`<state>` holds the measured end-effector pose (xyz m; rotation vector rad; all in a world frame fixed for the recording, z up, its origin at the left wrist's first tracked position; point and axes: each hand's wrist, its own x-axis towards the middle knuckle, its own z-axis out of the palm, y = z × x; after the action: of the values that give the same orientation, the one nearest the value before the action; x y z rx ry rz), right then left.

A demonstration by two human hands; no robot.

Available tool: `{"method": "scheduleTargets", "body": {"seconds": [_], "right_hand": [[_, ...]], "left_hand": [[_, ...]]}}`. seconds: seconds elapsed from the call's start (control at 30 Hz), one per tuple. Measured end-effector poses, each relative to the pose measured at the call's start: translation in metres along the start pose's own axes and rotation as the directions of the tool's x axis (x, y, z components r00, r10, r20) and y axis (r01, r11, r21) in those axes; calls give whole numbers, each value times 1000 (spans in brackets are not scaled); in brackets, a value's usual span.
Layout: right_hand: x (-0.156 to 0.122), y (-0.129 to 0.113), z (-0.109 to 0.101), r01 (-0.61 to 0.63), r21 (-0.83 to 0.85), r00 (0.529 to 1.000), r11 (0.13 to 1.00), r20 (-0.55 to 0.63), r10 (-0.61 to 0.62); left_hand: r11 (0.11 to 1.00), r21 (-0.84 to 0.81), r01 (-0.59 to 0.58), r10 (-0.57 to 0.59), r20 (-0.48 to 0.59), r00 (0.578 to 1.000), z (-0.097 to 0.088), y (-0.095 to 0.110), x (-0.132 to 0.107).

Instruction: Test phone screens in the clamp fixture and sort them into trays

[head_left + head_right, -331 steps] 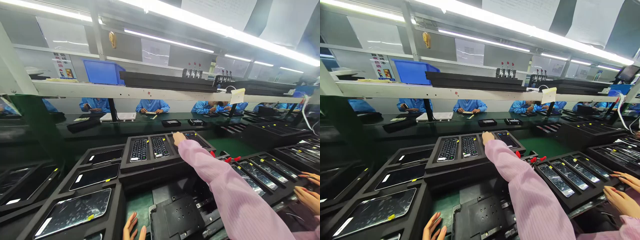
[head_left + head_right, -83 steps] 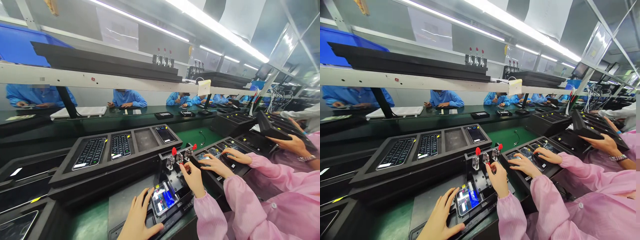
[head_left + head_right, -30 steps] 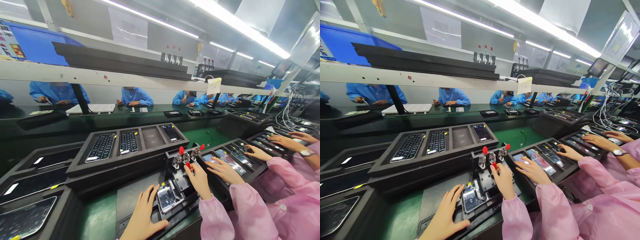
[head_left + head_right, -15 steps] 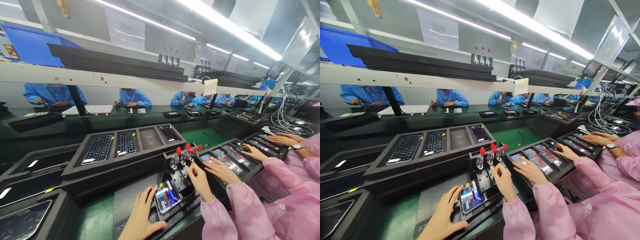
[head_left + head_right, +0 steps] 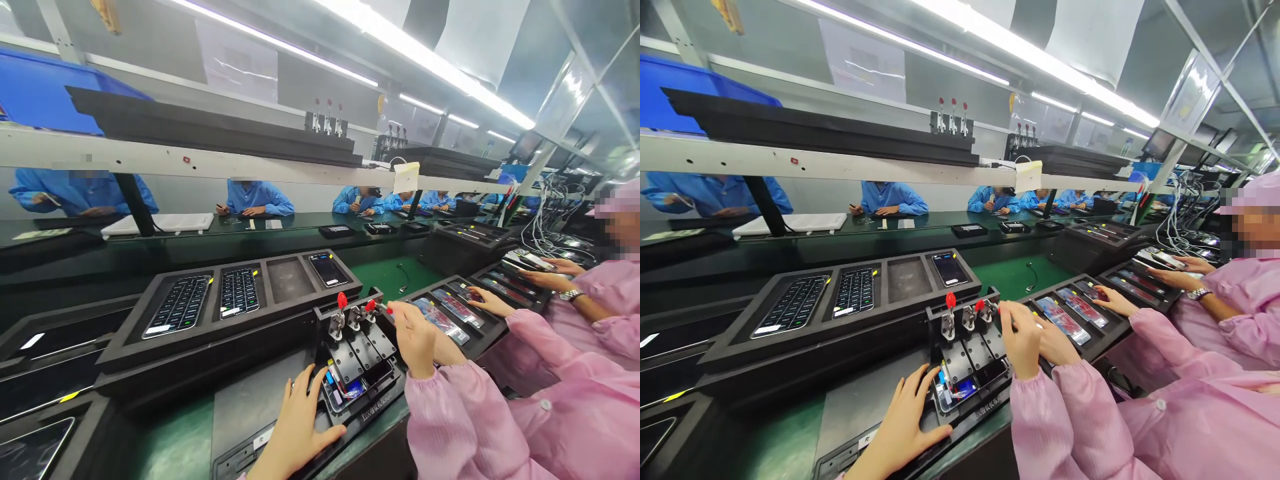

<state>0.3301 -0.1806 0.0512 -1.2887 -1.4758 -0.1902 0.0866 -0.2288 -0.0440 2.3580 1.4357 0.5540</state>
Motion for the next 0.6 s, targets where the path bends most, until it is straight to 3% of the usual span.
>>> {"method": "scheduleTargets", "body": {"seconds": [0.07,0.13,0.27,0.37,0.47,0.6], "right_hand": [[-30,10,3,-14,-76,1000,997,-5,14],[-55,16,12,-41,-164,994,986,88,56],[-67,14,28,-83,-210,951,974,276,140],[-63,13,31,-145,-111,961,983,221,167],[-65,18,30,-311,58,946,949,122,302],[-66,25,37,-484,262,871,835,239,430]], "left_hand": [[1000,-9,1,-1,-1,1000,1,-2,-1],[1000,-10,2,-2,3,1000,2,-3,-1],[1000,-7,-1,1,10,1000,3,-3,-2],[1000,-14,-3,3,10,1000,3,-2,-2],[1000,-29,-6,6,10,1000,2,-4,-4],[999,-40,-20,20,-4,1000,3,-6,-6]]}}
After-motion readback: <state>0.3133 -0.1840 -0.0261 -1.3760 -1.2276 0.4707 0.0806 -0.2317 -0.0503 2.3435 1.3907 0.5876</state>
